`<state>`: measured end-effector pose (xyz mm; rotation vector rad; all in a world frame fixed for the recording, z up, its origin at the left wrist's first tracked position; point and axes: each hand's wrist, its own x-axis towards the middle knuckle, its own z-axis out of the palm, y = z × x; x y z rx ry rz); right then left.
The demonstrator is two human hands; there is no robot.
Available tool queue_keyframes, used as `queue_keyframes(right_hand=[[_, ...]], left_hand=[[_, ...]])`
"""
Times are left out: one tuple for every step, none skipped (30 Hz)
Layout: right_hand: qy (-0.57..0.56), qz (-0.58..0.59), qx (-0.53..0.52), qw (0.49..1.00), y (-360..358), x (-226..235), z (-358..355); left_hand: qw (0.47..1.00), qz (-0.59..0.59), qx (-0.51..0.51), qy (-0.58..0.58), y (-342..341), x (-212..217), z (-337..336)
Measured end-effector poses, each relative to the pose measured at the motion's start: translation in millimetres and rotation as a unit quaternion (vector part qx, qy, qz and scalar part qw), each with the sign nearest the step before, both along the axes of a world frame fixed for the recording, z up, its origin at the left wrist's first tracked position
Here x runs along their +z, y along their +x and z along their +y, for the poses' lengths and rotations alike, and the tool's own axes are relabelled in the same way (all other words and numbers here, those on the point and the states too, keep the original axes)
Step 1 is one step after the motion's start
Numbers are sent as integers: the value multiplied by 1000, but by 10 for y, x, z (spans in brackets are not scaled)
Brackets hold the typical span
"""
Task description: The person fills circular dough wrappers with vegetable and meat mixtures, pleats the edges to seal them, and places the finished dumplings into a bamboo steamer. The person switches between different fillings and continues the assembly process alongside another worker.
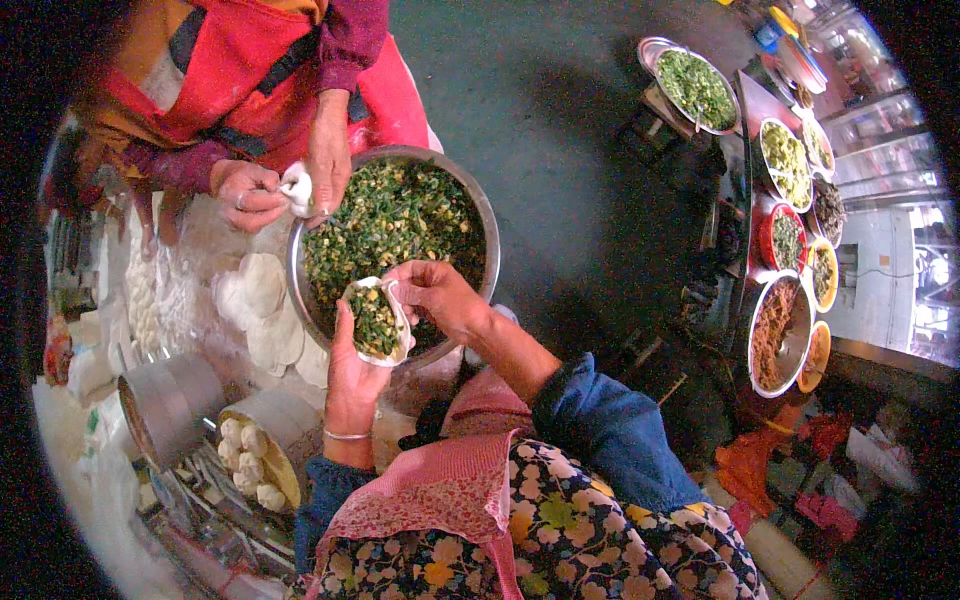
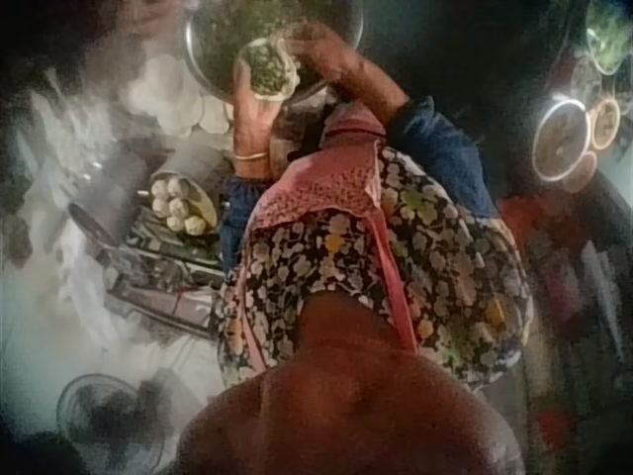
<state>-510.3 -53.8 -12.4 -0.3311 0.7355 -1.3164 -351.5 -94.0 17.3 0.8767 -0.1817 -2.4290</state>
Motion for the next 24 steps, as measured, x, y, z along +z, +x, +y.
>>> queue_keyframes(right_hand=[[-6,29,-20,999,21,-24,4],[-6,61,-32,998,32,-29,11],[-8,93,-43,995,44,-8,10],[-9,124,-53,991,57,19,8],[6,101,-77,992,75,59,-2],[13,87,-66,994,74,89,-11],[19,73,-54,996,64,113,-25],[26,59,-42,997,57,120,-39],[13,53,-32,998,67,71,-64],[7,77,-24,997,66,44,-66],[1,100,-16,995,66,33,-66],[-4,123,-6,992,73,39,-69],[-16,165,-21,986,83,53,-62],[-36,183,-35,982,89,54,-61],[-57,200,-50,977,86,59,-61],[-78,217,-65,971,81,64,-62],[-74,228,-53,969,50,75,-58],[-60,231,-35,970,24,121,-66],[-47,235,-18,971,-6,189,-79],[-33,238,0,971,-27,226,-95],[-40,244,28,969,-46,207,-106],[-38,244,29,969,-41,186,-102],[-35,245,30,968,-28,163,-101],[-32,245,31,969,-15,139,-99]], left_hand=[[999,-14,26,29,10,0,6],[999,-20,22,12,24,-1,12],[999,-28,18,-5,45,-1,19],[999,-36,15,-23,60,1,23],[997,-50,1,-60,61,27,26],[993,-64,-14,-96,50,75,27],[988,-79,-29,-133,44,111,26],[985,-88,-33,-146,48,123,17],[982,-96,-39,-159,49,131,3],[978,-104,-44,-173,51,145,-4],[976,-137,-37,-167,47,184,7],[973,-150,-37,-170,49,177,10],[971,-163,-37,-173,46,165,6],[968,-176,-38,-176,36,156,0],[965,-193,-38,-176,-13,201,3],[959,-203,-55,-190,-34,231,-17],[953,-212,-72,-205,-52,255,-39],[946,-222,-89,-220,-52,269,-50],[930,-235,-137,-246,12,177,-84],[927,-243,-142,-250,27,185,-90],[923,-249,-150,-253,25,182,-96],[919,-255,-158,-255,19,183,-97],[926,-249,-149,-240,8,195,-98],[933,-243,-140,-225,-12,223,-104]])
